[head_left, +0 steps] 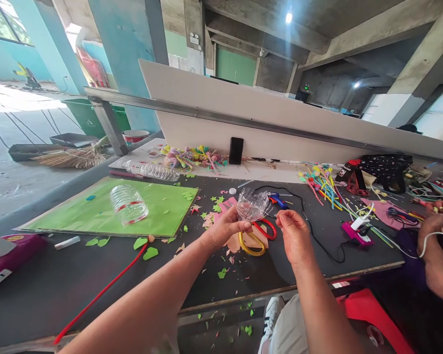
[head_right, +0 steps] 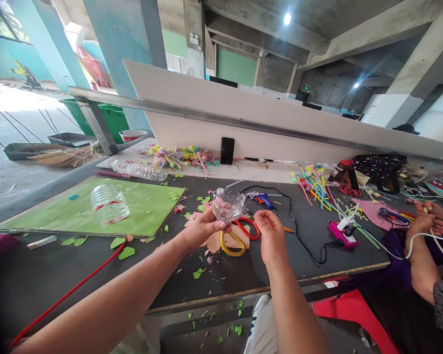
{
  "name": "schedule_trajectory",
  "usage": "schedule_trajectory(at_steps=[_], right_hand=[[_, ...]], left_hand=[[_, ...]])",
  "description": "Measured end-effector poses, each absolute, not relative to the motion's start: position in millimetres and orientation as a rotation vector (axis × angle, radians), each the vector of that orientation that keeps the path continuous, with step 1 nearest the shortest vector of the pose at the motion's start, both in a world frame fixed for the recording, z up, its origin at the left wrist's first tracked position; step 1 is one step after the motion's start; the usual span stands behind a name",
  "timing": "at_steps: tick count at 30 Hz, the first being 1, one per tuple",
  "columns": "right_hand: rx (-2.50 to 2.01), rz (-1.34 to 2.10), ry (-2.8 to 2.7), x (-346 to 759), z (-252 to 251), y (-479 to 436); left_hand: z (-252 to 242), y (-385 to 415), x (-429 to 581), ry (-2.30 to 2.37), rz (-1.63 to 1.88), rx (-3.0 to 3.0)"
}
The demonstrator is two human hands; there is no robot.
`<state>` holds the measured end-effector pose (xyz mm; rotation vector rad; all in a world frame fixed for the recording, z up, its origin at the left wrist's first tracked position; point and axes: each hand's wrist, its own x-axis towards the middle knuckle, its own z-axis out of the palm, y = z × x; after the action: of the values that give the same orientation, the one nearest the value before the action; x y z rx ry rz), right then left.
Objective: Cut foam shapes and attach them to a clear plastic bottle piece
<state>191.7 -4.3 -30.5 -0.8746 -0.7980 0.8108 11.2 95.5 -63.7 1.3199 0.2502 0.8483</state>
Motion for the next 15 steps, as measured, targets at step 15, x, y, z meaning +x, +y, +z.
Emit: schedule_trajectory(at_steps=[15], right_hand=[[-0.889,0.808,-0.951,181,-35,-8]], left_hand=[[-62,96,9,0.216,0.903,1.169]])
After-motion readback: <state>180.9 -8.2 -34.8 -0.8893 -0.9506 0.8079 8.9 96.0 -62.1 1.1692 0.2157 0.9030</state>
